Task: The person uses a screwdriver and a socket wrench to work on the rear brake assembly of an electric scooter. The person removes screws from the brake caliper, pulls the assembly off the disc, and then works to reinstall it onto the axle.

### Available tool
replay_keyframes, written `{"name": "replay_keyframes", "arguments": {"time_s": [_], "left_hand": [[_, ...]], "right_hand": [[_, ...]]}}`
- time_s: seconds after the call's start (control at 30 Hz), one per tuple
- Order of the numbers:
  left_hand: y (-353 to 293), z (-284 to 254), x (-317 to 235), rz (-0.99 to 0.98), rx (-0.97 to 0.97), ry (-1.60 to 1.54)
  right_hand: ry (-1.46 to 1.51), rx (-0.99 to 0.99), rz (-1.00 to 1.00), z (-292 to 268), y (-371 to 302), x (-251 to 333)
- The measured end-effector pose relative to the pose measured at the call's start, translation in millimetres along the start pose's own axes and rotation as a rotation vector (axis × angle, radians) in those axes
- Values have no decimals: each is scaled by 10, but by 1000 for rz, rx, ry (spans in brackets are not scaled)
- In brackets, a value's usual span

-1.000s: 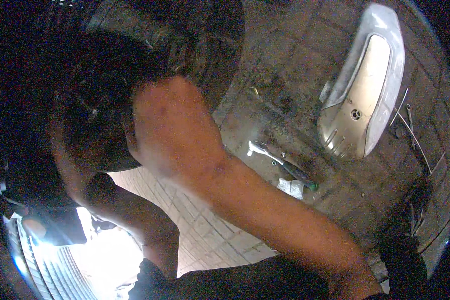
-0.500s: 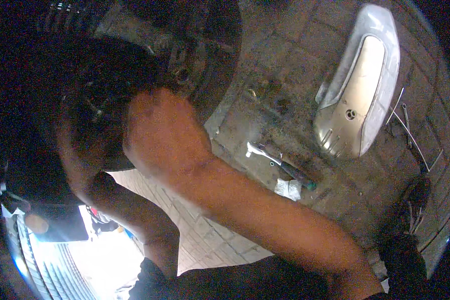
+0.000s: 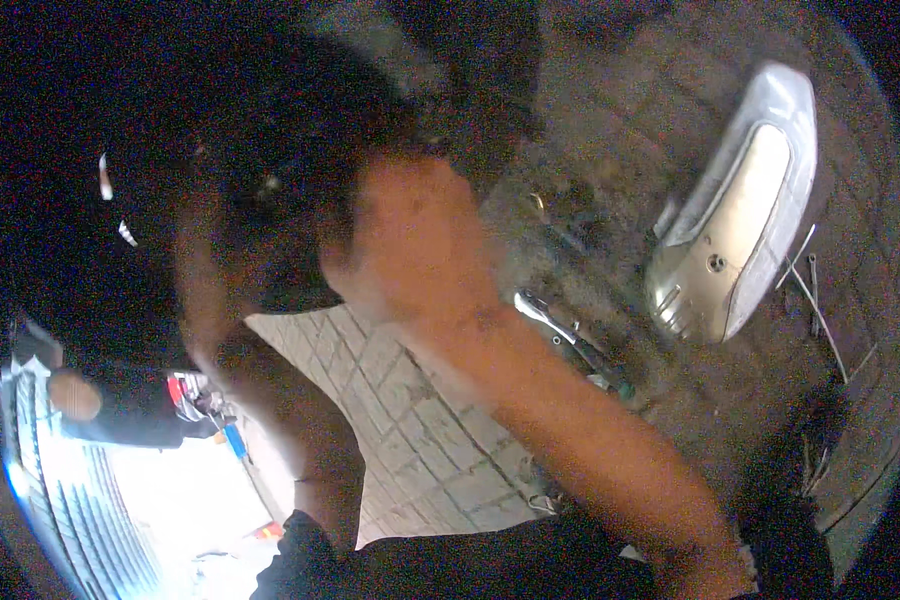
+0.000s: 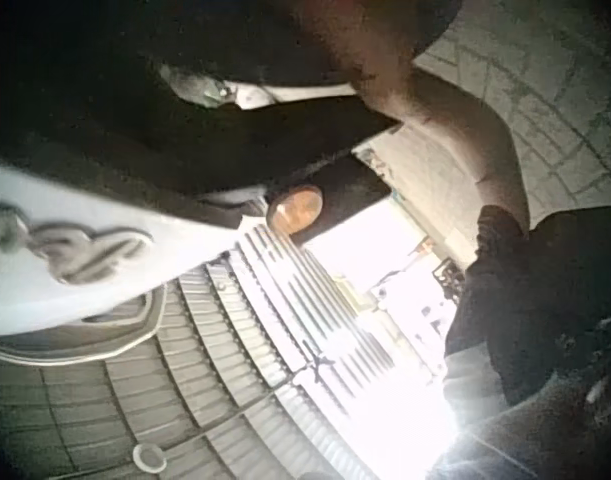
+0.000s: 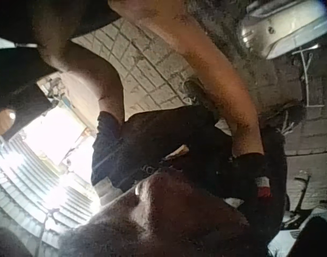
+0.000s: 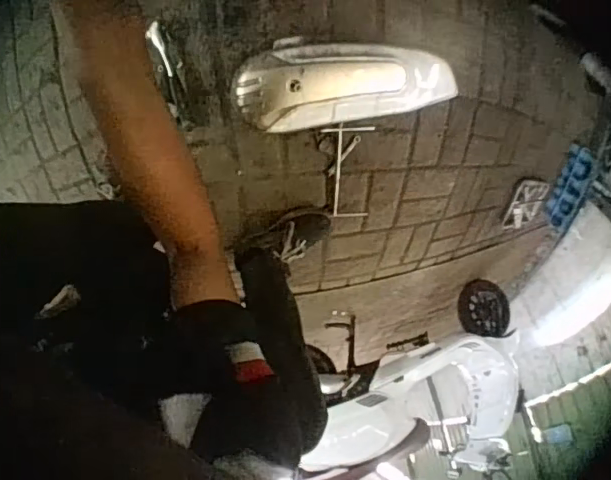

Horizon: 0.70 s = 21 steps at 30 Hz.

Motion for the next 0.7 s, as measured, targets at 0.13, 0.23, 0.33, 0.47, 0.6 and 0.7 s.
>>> {"name": "replay_keyframes", "arguments": {"time_s": [0.13, 0.23, 0.33, 0.47, 0.6, 0.7], "left_hand": [[-108, 152, 65, 2, -61, -13], [-237, -40, -84, -180, -40, -8], [-157, -202, -270, -154, 8, 160], [-602, -647, -546, -289, 7, -100], [-736, -918, -1006, -319, 78, -213], [-594, -985, -1271, -175, 160, -351]], "right_hand": [[-14, 46, 18, 213, -27, -82], [43, 98, -102, 225, -46, 24], [72, 79, -199, 77, 114, -140], [-159, 73, -417, 330, -106, -145], [-277, 12, -587, 325, -175, -311], [-365, 283, -374, 281, 57, -350]]}}
Point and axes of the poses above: each hand's wrist, its own y-axis towards the middle knuckle, its own z-axis out of the palm, x = y × z, the point moved 2 cm from there along y, towards the middle knuckle, and after that the axes turned 13 degrees about -y, right-handed, at the moved point
